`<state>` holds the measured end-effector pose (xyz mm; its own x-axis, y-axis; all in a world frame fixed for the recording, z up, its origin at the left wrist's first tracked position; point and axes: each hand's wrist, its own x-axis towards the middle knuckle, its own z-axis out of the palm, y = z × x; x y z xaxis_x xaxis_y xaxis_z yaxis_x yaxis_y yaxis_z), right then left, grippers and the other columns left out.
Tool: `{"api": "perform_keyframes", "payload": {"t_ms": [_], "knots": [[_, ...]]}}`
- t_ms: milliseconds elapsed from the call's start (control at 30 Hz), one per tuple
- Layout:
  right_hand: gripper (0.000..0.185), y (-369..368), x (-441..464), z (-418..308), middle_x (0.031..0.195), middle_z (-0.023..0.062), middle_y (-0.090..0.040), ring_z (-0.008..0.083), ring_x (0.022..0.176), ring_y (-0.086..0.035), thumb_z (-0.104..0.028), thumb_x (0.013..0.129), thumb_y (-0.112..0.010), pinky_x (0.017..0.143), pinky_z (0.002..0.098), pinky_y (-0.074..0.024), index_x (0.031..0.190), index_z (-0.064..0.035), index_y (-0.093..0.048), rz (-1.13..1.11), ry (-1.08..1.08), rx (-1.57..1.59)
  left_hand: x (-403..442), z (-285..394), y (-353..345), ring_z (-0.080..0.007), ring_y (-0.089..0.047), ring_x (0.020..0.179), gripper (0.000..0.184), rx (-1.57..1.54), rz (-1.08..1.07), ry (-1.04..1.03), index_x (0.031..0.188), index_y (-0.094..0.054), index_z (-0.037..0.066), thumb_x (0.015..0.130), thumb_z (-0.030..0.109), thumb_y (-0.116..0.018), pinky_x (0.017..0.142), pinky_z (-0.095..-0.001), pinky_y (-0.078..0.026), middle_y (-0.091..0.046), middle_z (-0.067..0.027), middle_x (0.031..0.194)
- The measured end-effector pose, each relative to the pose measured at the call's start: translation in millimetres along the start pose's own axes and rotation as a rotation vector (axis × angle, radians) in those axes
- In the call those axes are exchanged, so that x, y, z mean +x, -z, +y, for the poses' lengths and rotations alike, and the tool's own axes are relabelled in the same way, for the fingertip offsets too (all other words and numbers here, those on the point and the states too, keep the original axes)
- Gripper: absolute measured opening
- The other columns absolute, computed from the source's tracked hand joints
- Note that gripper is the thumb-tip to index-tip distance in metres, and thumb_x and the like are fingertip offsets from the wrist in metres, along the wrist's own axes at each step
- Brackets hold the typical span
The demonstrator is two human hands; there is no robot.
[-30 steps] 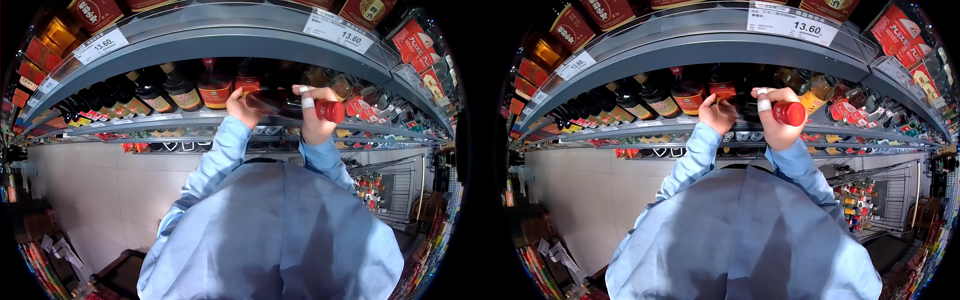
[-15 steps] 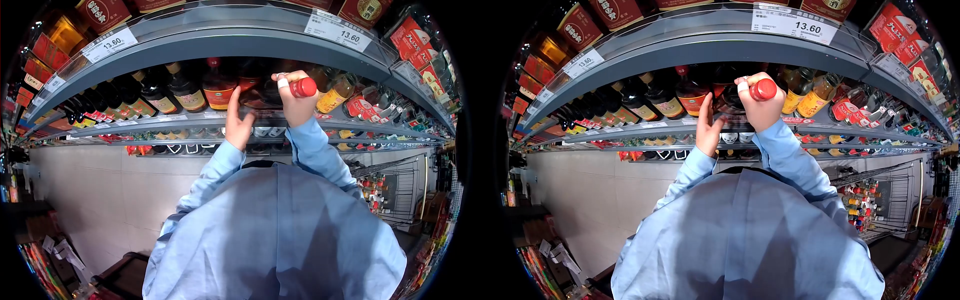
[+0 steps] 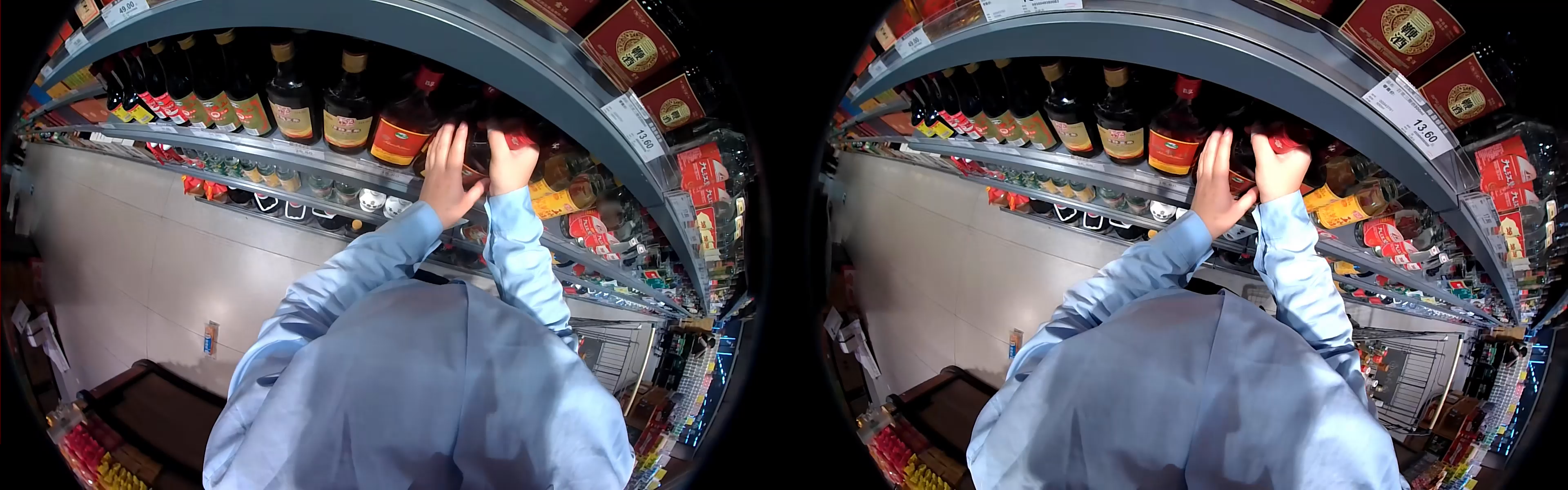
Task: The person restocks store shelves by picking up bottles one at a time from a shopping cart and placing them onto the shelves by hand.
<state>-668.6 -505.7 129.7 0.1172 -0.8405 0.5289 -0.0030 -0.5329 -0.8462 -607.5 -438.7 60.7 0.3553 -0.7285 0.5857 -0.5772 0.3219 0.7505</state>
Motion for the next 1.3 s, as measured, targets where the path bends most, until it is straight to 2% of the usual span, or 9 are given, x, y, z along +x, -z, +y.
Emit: {"api": "perform_keyframes", "payload": {"t_ms": [333, 433, 500, 600, 700, 900, 933, 1067, 1300], "knots": [[0.021, 2.5, -9.0, -4.9, 0.055, 0.005, -0.058, 0.011, 0.051, -0.053, -0.015, 0.07, -0.07, 0.054, 0.0266, -0.0456, 0.065, 0.0026, -0.059, -0.082, -0.07, -0.206, 8.3, 1.7, 11.0, -0.038, -0.032, 0.119, 0.078, -0.119, -0.04, 0.047, 0.127, -0.031, 0.001, 0.063, 0.018, -0.072, 0.099, -0.042, -0.03, -0.033, -0.0217, 0.129], [0.04, 11.1, -8.8, -3.2, 0.087, 0.0138, -0.06, 0.0218, 0.077, -0.058, -0.023, 0.07, -0.07, 0.071, 0.0306, -0.0457, 0.096, 0.0036, -0.055, -0.232, 0.192, -0.179, 19.8, 10.5, 19.5, -0.0361, -0.041, 0.108, 0.068, -0.045, -0.019, -0.021, 0.117, -0.042, 0.001, 0.06, 0.02, -0.073, 0.091, -0.0417, -0.035, -0.041, -0.0194, 0.116], [0.034, 23.6, -8.6, 8.4, 0.096, 0.0144, -0.057, 0.0242, 0.086, -0.056, -0.024, 0.083, -0.051, 0.079, 0.0318, -0.0429, 0.102, 0.0043, -0.051, -0.36, 0.098, -0.072, 34.2, 20.0, 26.3, -0.0331, -0.051, 0.09, 0.054, -0.047, 0.043, -0.084, 0.099, -0.05, 0.001, 0.055, 0.018, -0.075, 0.077, -0.0376, -0.042, -0.052, -0.0155, 0.096], [0.038, 20.4, -6.6, 7.2, 0.103, 0.012, -0.055, 0.0204, 0.097, -0.051, -0.023, 0.092, -0.027, 0.088, 0.0306, -0.0371, 0.105, 0.0028, -0.051, -0.245, -0.038, 0.156, 48.1, 26.6, 26.3, -0.0311, -0.055, 0.072, 0.039, 0.036, 0.093, -0.156, 0.083, -0.054, 0.002, 0.055, 0.019, -0.075, 0.064, -0.0364, -0.046, -0.056, -0.0124, 0.076], [0.03, 12.0, 4.9, 7.4, 0.106, 0.0128, -0.054, 0.0208, 0.099, -0.05, -0.017, 0.089, -0.043, 0.089, 0.0306, -0.0372, 0.113, 0.0022, -0.046, -0.016, -0.082, 0.419, 53.6, 32.9, 23.1, -0.0311, -0.056, 0.065, 0.027, 0.148, 0.047, -0.161, 0.071, -0.057, 0.005, 0.058, 0.023, -0.073, 0.06, -0.0369, -0.046, -0.058, -0.0114, 0.066], [0.038, 11.1, 41.0, 14.0, 0.104, 0.009, -0.055, 0.0184, 0.097, -0.051, -0.012, 0.074, -0.067, 0.087, 0.0284, -0.0375, 0.108, -0.0001, -0.053, -0.222, -0.202, 0.034, 53.8, 28.9, 20.2, -0.029, -0.057, 0.061, 0.015, 0.032, -0.08, -0.196, 0.064, -0.06, 0.006, 0.065, 0.019, -0.068, 0.054, -0.0344, -0.046, -0.059, -0.0107, 0.064], [0.041, 10.1, 45.9, 17.0, 0.105, 0.0101, -0.056, 0.0218, 0.096, -0.052, -0.022, 0.072, -0.069, 0.087, 0.0317, -0.0384, 0.106, -0.0021, -0.055, -0.275, -0.109, -0.141, 48.9, 29.3, 20.5, -0.0279, -0.059, 0.06, 0.012, 0.047, -0.112, -0.17, 0.065, -0.06, 0.007, 0.067, 0.016, -0.067, 0.056, -0.0338, -0.047, -0.061, -0.0096, 0.066], [0.054, -2.8, 56.3, 26.9, 0.108, 0.0126, -0.055, 0.0284, 0.099, -0.051, -0.046, 0.072, -0.063, 0.086, 0.0394, -0.0389, 0.106, -0.0046, -0.056, -0.29, 0.137, -0.38, 36.1, 37.1, 28.4, -0.0238, -0.062, 0.066, 0.006, -0.049, -0.036, -0.16, 0.066, -0.061, 0.005, 0.065, 0.004, -0.067, 0.062, -0.0309, -0.049, -0.064, -0.0086, 0.071], [0.047, -28.2, 61.1, 79.9, 0.102, 0.0139, -0.057, 0.0292, 0.096, -0.053, -0.043, 0.077, -0.057, 0.085, 0.0392, -0.0395, 0.105, -0.0047, -0.056, -0.191, 0.439, -1.077, 21.4, 70.0, 77.0, -0.0234, -0.064, 0.071, 0.008, -0.173, -0.011, -0.35, 0.067, -0.058, 0.002, 0.064, 0.0, -0.065, 0.068, -0.0316, -0.048, -0.065, -0.0084, 0.074]]}}
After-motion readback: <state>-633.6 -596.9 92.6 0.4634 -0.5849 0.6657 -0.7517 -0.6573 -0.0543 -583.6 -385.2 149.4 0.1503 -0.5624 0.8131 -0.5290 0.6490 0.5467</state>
